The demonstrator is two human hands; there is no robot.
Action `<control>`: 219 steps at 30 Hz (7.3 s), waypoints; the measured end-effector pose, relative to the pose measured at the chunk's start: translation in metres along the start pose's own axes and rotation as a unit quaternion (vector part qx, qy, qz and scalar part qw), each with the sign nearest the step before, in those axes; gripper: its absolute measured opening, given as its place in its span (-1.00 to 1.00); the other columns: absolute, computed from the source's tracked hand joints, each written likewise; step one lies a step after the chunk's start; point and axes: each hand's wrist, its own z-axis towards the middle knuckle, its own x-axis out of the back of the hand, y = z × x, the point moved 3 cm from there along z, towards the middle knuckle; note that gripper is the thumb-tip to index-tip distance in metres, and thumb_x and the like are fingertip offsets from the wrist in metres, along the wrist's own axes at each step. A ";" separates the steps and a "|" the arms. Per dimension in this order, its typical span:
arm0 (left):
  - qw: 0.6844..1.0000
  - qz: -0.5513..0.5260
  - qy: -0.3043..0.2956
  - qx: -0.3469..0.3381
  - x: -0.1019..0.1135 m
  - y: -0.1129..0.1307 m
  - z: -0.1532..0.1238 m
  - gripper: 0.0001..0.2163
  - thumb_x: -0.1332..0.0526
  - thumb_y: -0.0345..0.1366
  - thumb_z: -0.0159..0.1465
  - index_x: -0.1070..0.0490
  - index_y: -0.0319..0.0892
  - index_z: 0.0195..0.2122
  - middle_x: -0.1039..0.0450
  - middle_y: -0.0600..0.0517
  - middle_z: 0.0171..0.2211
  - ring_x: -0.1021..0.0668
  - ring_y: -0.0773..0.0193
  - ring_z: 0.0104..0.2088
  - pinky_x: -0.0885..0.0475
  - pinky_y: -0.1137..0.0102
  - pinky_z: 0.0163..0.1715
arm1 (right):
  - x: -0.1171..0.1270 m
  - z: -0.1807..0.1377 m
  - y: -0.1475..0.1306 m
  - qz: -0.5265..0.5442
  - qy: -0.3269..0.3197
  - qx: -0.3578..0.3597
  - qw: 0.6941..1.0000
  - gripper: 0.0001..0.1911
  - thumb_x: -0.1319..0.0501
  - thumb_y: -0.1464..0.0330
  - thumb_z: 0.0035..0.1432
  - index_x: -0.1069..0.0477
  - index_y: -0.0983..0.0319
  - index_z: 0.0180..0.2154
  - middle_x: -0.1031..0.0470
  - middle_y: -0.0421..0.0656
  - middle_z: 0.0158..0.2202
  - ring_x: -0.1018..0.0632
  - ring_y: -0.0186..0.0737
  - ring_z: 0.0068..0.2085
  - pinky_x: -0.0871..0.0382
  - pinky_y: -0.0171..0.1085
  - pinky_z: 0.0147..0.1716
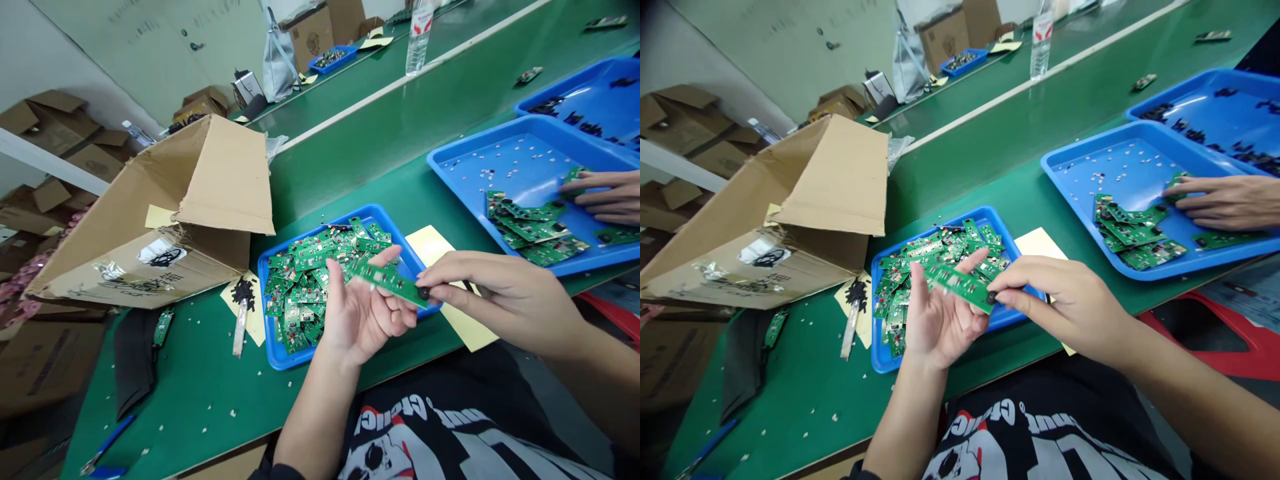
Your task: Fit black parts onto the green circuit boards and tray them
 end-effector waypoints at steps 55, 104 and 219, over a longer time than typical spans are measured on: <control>0.838 0.370 -0.034 -0.401 -0.013 0.028 -0.020 -0.90 -0.42 -0.37 0.23 -0.56 -0.13 -0.25 -0.60 0.05 -0.42 -0.67 0.31 -0.43 -0.65 0.46 -0.44 | 0.023 0.015 -0.025 -0.091 -0.043 0.043 0.994 -0.83 -0.10 0.48 0.37 -0.46 0.20 -0.18 -0.59 -0.18 -0.27 -0.61 -0.28 -0.25 -0.53 -0.29 -0.24; 0.800 0.360 0.036 -0.479 -0.017 0.009 -0.007 -0.60 -0.17 -0.09 0.44 -0.35 -0.03 0.26 -0.67 -0.06 -0.12 -0.71 0.19 -0.19 -0.68 0.28 -0.16 | 0.014 0.024 -0.040 -0.124 0.018 0.059 0.990 -0.81 -0.16 0.56 0.33 -0.48 0.19 -0.16 -0.58 -0.17 -0.29 -0.53 -0.25 -0.31 -0.47 -0.23 -0.26; 0.892 0.254 0.061 -0.369 -0.010 0.029 -0.021 -0.79 -0.48 -0.28 0.16 -0.69 -0.01 -0.15 -0.59 0.01 -0.34 -0.57 0.35 -0.42 -0.58 0.51 -0.49 | 0.018 0.032 -0.026 -0.058 -0.032 0.116 0.991 -0.80 -0.16 0.52 0.32 -0.49 0.13 -0.19 -0.61 -0.20 -0.33 -0.60 -0.31 -0.37 -0.55 -0.31 -0.33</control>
